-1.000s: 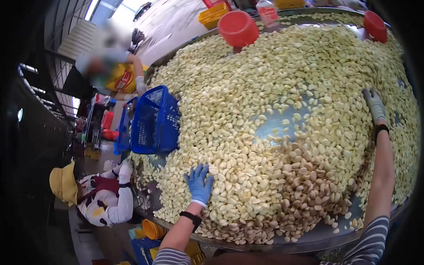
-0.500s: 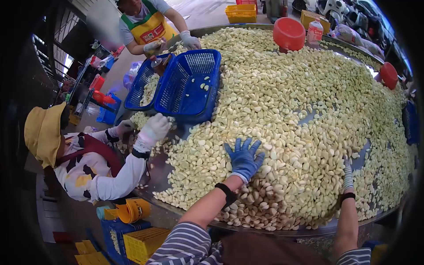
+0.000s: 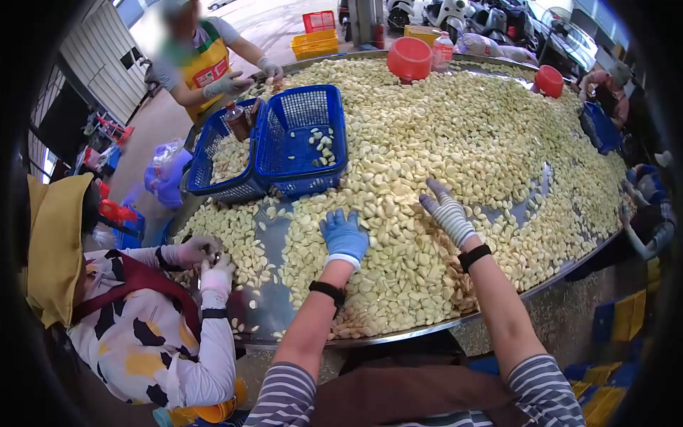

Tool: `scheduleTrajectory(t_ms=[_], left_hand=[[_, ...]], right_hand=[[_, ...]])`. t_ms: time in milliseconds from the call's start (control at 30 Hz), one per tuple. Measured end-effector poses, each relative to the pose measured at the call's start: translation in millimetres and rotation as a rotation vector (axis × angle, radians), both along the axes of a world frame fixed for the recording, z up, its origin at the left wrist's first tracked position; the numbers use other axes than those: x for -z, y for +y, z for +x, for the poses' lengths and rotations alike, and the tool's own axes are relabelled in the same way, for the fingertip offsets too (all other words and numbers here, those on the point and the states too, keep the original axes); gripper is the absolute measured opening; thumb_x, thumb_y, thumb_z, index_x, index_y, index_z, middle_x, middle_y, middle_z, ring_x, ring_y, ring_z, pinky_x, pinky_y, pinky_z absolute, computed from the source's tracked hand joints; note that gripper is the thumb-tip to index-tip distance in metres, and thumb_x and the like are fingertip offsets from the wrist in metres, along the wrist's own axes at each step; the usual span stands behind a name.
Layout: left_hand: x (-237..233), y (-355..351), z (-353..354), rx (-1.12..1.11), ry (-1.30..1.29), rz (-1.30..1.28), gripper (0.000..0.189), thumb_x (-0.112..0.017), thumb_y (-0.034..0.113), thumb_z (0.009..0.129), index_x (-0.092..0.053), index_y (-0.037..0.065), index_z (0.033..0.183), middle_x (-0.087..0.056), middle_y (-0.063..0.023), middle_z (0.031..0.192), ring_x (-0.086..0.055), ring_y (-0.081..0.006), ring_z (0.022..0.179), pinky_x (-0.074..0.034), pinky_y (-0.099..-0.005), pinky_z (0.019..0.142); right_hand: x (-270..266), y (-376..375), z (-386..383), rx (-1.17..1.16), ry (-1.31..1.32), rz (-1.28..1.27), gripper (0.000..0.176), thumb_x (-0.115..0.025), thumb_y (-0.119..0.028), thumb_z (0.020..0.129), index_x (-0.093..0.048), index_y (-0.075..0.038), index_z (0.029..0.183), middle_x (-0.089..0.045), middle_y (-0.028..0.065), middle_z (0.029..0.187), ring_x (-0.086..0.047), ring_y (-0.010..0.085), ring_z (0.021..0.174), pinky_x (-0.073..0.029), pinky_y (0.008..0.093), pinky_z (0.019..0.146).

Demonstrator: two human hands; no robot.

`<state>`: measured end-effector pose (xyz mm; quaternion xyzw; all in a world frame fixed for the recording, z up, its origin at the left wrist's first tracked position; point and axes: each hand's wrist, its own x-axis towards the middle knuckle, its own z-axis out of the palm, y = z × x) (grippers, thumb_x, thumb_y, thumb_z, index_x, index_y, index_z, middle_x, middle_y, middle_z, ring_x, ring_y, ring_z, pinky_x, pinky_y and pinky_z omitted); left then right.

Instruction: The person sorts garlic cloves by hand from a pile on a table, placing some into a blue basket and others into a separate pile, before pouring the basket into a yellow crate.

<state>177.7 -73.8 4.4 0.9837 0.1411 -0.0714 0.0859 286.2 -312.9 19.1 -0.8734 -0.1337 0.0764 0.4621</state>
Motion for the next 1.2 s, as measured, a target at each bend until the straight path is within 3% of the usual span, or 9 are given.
scheduleTrajectory(t_ms=[133, 233, 433, 500, 633, 867, 967, 1067, 1200], left_hand=[[-22.5, -20.0, -84.0, 0.321, -0.425, -0.392, 0.033, -0.055, 0.025, 0.084, -0.063, 0.015, 0.115, -0.059, -0.0112, 0.121, -0.054, -0.0299, 0.111, -0.043, -0.0412, 0.095], [-21.5, -34.4, -131.9, 0.585, 0.062, -0.608, 0.025, -0.056, 0.033, 0.085, -0.069, 0.015, 0.099, -0.066, -0.0083, 0.092, -0.063, -0.0297, 0.087, -0.049, -0.0393, 0.081], [-1.0, 88.7, -235.3, 0.035, 0.295, -0.308, 0.032, -0.054, 0.042, 0.084, -0.074, 0.017, 0.089, -0.067, -0.0094, 0.102, -0.064, -0.0291, 0.094, -0.049, -0.0419, 0.082], [-3.0, 127.4, -263.1, -0.029, 0.301, 0.225, 0.032, -0.056, 0.04, 0.084, -0.074, 0.013, 0.087, -0.067, -0.0116, 0.096, -0.064, -0.0307, 0.087, -0.05, -0.0423, 0.078], [-12.1, 91.8, -220.7, -0.225, -0.028, 0.006, 0.023, -0.059, 0.031, 0.08, -0.071, 0.011, 0.078, -0.066, -0.0113, 0.092, -0.063, -0.0315, 0.079, -0.049, -0.0444, 0.073], [0.8, 82.0, -169.8, -0.139, 0.051, -0.255, 0.041, -0.069, 0.03, 0.076, -0.065, 0.017, 0.115, -0.041, -0.0184, 0.142, -0.051, -0.0362, 0.118, -0.044, -0.0399, 0.097], [85.6, 179.7, -220.1, -0.643, 0.208, -0.64, 0.046, -0.067, 0.029, 0.077, -0.062, 0.008, 0.117, -0.04, -0.0196, 0.143, -0.051, -0.0381, 0.118, -0.044, -0.0403, 0.096], [9.1, 121.1, -217.5, -0.336, -0.076, 0.005, 0.043, -0.065, 0.026, 0.077, -0.062, 0.007, 0.115, -0.061, -0.0208, 0.114, -0.061, -0.0356, 0.101, -0.047, -0.0394, 0.091], [11.8, 102.8, -214.1, -0.227, -0.197, -0.285, 0.025, -0.062, 0.026, 0.081, -0.069, 0.009, 0.098, -0.067, -0.017, 0.098, -0.064, -0.0329, 0.089, -0.049, -0.0409, 0.081]], right_hand=[[-23.3, -94.7, -24.6, 0.259, -0.138, -0.356, 0.053, -0.064, -0.033, 0.084, -0.053, -0.006, 0.129, -0.048, 0.0208, 0.135, -0.047, 0.0357, 0.123, -0.037, 0.0386, 0.104], [-10.5, -172.2, -54.6, 0.433, 0.052, -0.746, 0.059, -0.061, -0.043, 0.085, -0.05, -0.01, 0.133, -0.044, 0.0193, 0.139, -0.042, 0.0363, 0.128, -0.034, 0.0413, 0.106], [11.8, -175.2, -93.8, 0.385, 0.384, -0.901, 0.062, -0.047, -0.049, 0.09, -0.037, -0.019, 0.143, -0.031, 0.0102, 0.151, -0.027, 0.0369, 0.138, -0.021, 0.0587, 0.108], [21.7, -181.5, -91.6, 0.346, 0.379, -0.895, 0.061, -0.044, -0.05, 0.091, -0.035, -0.021, 0.144, -0.029, 0.0084, 0.152, -0.024, 0.0374, 0.139, -0.019, 0.0621, 0.107], [46.4, -189.6, -78.7, 0.295, 0.291, -0.919, 0.06, -0.044, -0.049, 0.092, -0.035, -0.021, 0.144, -0.03, 0.01, 0.152, -0.025, 0.0404, 0.139, -0.019, 0.0588, 0.109], [51.9, -211.8, -74.2, 0.123, 0.217, -0.762, 0.061, -0.048, -0.045, 0.091, -0.035, -0.018, 0.144, -0.032, 0.0139, 0.15, -0.027, 0.041, 0.137, -0.024, 0.0538, 0.11], [-28.8, -151.4, -93.6, 0.184, 0.257, -1.142, 0.062, -0.058, -0.039, 0.086, -0.04, -0.016, 0.141, -0.033, 0.016, 0.149, -0.029, 0.0387, 0.137, -0.026, 0.049, 0.11], [-36.1, -102.9, -114.4, 0.124, -0.41, -0.677, 0.028, -0.065, -0.022, 0.078, -0.066, -0.008, 0.101, -0.064, 0.0163, 0.105, -0.06, 0.0331, 0.099, -0.046, 0.0445, 0.09], [-70.5, 65.6, -162.5, -0.644, -0.306, -0.513, 0.023, -0.062, -0.025, 0.082, -0.066, -0.007, 0.096, -0.065, 0.0112, 0.086, -0.062, 0.0296, 0.078, -0.05, 0.0414, 0.071]])
